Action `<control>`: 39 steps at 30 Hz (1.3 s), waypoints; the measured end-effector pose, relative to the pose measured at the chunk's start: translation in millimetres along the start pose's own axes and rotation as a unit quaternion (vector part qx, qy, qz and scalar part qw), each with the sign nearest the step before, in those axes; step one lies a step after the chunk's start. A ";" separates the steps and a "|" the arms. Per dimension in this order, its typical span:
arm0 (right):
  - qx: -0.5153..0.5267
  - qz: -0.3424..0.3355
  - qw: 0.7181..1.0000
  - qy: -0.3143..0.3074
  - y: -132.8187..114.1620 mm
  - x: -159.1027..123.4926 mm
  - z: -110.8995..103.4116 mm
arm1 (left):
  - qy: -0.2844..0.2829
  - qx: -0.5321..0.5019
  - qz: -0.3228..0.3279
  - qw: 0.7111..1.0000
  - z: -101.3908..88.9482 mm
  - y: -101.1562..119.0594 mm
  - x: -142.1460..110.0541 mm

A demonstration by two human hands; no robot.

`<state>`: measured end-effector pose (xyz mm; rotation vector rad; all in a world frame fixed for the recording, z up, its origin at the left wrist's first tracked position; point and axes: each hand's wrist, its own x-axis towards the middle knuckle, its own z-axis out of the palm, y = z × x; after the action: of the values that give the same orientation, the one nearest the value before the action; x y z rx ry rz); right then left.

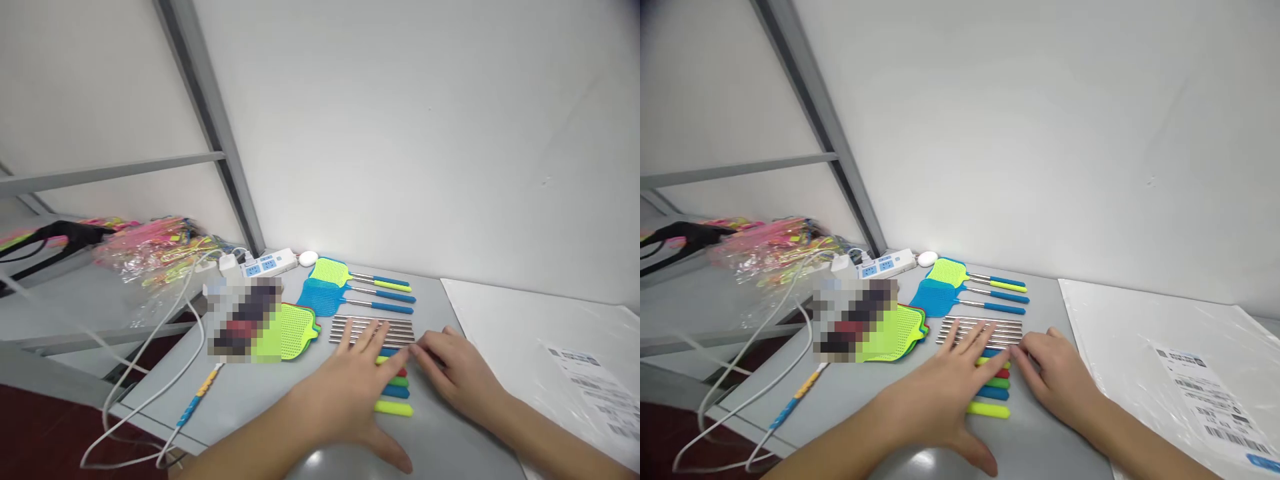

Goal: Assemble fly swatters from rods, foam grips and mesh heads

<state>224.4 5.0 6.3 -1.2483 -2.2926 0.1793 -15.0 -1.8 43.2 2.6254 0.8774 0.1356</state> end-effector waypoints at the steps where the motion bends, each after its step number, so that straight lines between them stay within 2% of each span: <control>1: -0.009 0.020 1.000 -0.015 3.0 6.9 -1.3 | 0.005 0.005 0.011 1.000 1.2 1.7 -0.5; 3: -0.024 0.043 0.998 -0.039 8.6 25.8 -3.4 | 0.022 0.018 0.028 0.999 3.4 5.1 -2.0; 5: -0.036 0.036 0.998 -0.045 12.9 49.7 -3.1 | 0.036 0.026 0.043 0.998 5.9 7.3 -3.3; 11: -0.068 -0.057 0.992 -0.087 12.5 115.6 20.0 | 0.071 0.060 0.071 0.993 17.7 4.8 -1.4; 15: -0.091 -0.116 0.980 -0.133 0.9 135.9 38.2 | 0.099 0.115 0.082 0.985 34.0 -0.2 3.6; 20: -0.186 -0.144 0.964 -0.123 -10.7 144.5 49.9 | 0.127 0.183 0.079 0.972 51.9 0.6 8.4; 25: -0.229 -0.087 0.965 -0.090 -6.5 142.8 41.9 | 0.147 0.201 0.068 0.966 53.0 3.3 6.6; 30: -0.230 -0.075 0.970 0.010 5.8 127.2 8.3 | 0.123 0.167 0.073 0.976 50.0 1.5 5.6; 35: -0.199 -0.038 0.975 0.093 34.3 78.5 -27.0 | 0.103 0.122 0.064 0.985 40.4 4.6 5.8; 39: -0.238 0.007 0.964 0.115 67.6 24.8 -38.6 | 0.076 0.059 0.038 0.995 30.8 6.3 7.4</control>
<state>283.2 58.6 24.9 -1.4244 -2.1883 -0.5177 0.8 -11.6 16.8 2.7904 0.8578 0.3156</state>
